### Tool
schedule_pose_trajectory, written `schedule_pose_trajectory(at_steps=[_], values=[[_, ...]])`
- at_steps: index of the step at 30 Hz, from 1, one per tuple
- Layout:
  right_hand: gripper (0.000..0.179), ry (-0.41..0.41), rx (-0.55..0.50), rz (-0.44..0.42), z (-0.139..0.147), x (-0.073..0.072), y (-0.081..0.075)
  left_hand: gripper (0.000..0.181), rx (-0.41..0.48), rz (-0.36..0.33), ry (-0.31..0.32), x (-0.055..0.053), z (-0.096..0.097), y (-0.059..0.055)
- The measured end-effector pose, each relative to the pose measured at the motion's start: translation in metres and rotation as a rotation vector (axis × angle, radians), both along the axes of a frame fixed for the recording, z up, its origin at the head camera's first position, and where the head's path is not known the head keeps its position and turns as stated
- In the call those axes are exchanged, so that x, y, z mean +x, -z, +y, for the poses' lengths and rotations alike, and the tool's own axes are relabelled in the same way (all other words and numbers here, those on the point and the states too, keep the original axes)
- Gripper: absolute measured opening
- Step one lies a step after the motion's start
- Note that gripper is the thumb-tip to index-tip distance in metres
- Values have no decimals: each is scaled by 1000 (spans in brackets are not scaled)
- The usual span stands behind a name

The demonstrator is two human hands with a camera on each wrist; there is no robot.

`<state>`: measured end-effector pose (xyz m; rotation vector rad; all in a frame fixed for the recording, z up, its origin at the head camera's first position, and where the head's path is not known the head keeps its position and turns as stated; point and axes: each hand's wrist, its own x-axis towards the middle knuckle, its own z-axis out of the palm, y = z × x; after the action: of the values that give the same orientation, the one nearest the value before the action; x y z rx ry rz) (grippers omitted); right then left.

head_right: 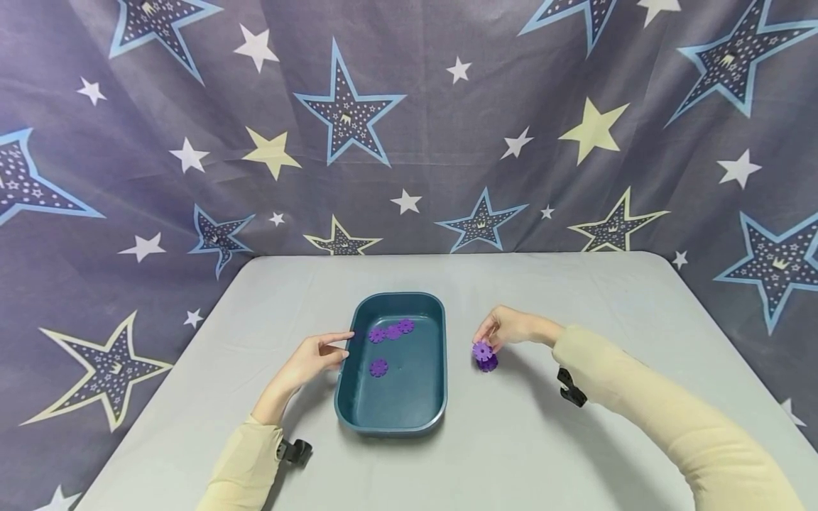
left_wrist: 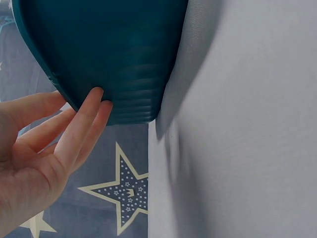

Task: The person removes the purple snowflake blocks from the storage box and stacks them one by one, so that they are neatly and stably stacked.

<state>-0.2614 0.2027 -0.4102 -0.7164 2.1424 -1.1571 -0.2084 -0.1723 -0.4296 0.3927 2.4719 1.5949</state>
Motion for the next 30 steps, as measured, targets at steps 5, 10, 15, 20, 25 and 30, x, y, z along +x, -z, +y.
schedule_pose_trajectory(at_steps=[5, 10, 15, 20, 25, 30], values=[[32, 8, 2, 12, 3, 2, 3, 38, 0, 0, -2, 0, 0, 0], [30, 20, 13, 32, 6, 3, 7, 38, -3, -3, -2, 0, 0, 0], [29, 22, 10, 35, 7, 3, 10, 39, 2, -5, 0, 1, 0, 0], [26, 16, 9, 34, 8, 2, 15, 39, 6, -6, -3, 1, 0, 0], [24, 18, 14, 35, 8, 1, 18, 39, 5, -5, -1, 1, 0, 0], [23, 23, 11, 29, 9, 1, 19, 38, 6, -3, -1, 0, 0, -1]])
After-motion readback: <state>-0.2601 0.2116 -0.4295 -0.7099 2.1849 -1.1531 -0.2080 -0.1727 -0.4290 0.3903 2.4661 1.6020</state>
